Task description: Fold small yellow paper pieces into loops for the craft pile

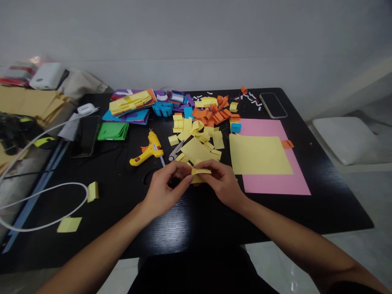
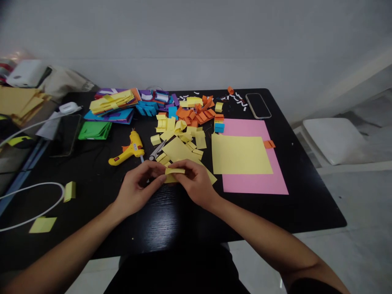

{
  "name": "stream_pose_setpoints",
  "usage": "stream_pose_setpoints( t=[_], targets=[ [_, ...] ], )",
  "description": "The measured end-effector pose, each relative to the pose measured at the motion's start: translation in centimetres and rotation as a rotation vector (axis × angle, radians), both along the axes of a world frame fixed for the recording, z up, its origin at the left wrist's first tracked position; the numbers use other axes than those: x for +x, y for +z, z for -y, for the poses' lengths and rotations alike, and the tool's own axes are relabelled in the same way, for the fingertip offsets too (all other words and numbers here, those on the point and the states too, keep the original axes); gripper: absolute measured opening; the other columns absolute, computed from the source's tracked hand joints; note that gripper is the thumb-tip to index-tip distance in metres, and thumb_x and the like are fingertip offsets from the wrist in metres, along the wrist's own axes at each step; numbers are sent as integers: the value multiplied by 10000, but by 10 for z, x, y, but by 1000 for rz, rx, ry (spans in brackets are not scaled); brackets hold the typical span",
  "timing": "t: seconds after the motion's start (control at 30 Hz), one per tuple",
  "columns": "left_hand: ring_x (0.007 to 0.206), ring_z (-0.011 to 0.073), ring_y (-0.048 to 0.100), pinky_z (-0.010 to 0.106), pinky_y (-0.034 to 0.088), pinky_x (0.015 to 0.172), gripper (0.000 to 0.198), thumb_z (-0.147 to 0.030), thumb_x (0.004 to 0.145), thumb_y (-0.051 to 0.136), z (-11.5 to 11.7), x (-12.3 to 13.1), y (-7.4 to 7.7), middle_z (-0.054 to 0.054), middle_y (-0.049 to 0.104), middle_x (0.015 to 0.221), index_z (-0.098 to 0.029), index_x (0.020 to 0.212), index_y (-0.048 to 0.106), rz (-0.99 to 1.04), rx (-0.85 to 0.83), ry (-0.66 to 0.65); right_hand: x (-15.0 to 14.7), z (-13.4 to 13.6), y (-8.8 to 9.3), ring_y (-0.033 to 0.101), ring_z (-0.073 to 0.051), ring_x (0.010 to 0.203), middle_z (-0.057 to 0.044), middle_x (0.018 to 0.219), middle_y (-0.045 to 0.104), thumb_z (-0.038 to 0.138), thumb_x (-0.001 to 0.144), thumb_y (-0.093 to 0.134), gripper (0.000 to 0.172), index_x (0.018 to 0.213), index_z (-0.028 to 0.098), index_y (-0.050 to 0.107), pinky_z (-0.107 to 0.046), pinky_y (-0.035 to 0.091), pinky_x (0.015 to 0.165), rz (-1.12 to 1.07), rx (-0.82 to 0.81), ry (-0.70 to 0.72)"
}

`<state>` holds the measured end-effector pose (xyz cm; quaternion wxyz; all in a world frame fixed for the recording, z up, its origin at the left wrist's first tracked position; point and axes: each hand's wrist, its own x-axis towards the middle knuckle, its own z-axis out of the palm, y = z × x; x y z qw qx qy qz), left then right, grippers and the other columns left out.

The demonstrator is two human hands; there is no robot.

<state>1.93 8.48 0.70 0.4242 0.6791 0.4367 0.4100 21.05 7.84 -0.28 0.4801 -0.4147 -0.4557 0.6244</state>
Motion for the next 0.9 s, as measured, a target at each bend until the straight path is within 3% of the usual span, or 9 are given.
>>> stream_pose_setpoints(
  t=[0.07, 0.27, 0.57, 0.7, 0.9],
  targets=[
    [650, 104, 620, 212, 514, 621, 47, -213, 932, 666, 0, 0, 2, -6, 672, 756, -172, 952, 681, -53, -9, -16, 1, -1, 0, 744, -169, 781, -13, 953, 775, 232, 843, 759, 118, 956, 255, 778, -322, 656, 726, 39, 40, -22],
    [568, 98, 552, 210, 456, 564, 168, -269, 981, 597, 0, -2, 5, -27, 613, 642, -165, 890, 691, -143, -6, -41, 3, -1, -2, 758, -184, 930, -23, 979, 801, 164, 834, 754, 159, 961, 253, 793, -335, 624, 854, 169, 197, -48],
    [587, 110, 598, 208, 471, 573, 102, -213, 935, 645, -4, -4, 8, -19, 653, 667, -180, 855, 698, -210, 161, -19, 4, 2, -3, 734, -175, 793, -27, 911, 784, 246, 827, 799, 99, 916, 235, 757, -317, 614, 745, 273, 217, -97],
    [600, 111, 609, 207, 463, 582, 117, -207, 946, 630, -7, -7, 10, -15, 654, 683, -174, 850, 689, -284, 217, -78, 9, 2, -4, 732, -172, 758, -12, 875, 788, 182, 851, 762, 96, 926, 241, 772, -296, 586, 707, 391, 318, -70],
    [606, 105, 593, 200, 455, 585, 127, -189, 952, 602, -11, -10, 12, -17, 646, 696, -166, 857, 684, -314, 241, -155, 11, 1, -3, 752, -198, 918, -15, 978, 785, 84, 896, 688, 221, 985, 272, 763, -350, 589, 864, 531, 569, -47]
  ],
)
